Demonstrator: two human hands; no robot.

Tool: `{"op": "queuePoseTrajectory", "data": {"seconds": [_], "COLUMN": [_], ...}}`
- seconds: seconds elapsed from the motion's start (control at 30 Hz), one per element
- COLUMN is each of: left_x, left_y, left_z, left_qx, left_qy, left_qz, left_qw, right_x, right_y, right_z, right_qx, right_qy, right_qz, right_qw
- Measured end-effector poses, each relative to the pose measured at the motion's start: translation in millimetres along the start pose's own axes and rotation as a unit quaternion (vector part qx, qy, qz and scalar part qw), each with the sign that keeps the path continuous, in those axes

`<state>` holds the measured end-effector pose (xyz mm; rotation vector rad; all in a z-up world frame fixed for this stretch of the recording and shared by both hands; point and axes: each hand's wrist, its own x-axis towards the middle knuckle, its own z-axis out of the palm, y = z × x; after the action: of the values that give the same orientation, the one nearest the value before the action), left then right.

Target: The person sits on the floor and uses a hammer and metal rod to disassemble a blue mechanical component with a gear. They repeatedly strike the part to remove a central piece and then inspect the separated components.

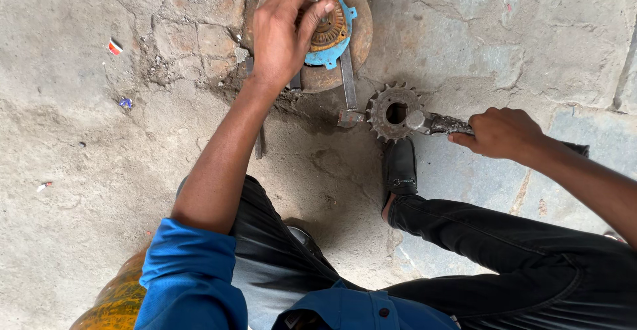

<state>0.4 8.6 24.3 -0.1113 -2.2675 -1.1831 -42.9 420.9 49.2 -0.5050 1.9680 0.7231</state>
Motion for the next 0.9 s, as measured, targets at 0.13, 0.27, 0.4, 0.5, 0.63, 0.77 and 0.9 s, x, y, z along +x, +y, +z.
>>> {"op": "queuePoseTrajectory", "data": {"seconds": [0.13,0.27,0.4,0.5,0.63,0.77,0.9], "left_x": [2,6,4,5,2,-3,-4], "left_y": [4,3,0,-3,-7,-11,-17], "left_z": [-3,-5,-4,-3,5,11,9], "left_qx": [0.006,0.01,0.085,0.03,-0.03,-0.077,-0.116], "left_qy": [0.005,0.003,0.013,-0.042,-0.023,-0.004,-0.061], "left_qz": [0.046,0.043,0.13,0.036,0.049,0.068,-0.114], "left_qw": [0.999,0.999,0.988,0.998,0.998,0.995,0.985], "right_x": [1,1,1,2,3,0,1], "right_y": [2,3,2,1,-3,-7,-10], "right_z": [3,3,4,-2,-2,-4,-9], "right_qx": [0.005,0.01,0.008,0.012,0.033,0.038,0.041], "right_qy": [-0.005,0.009,0.008,0.0,0.0,0.005,-0.004], "right_qz": [0.001,-0.004,-0.005,-0.002,0.0,-0.001,0.002], "right_qw": [1.0,1.0,1.0,1.0,0.999,0.999,0.999]}}
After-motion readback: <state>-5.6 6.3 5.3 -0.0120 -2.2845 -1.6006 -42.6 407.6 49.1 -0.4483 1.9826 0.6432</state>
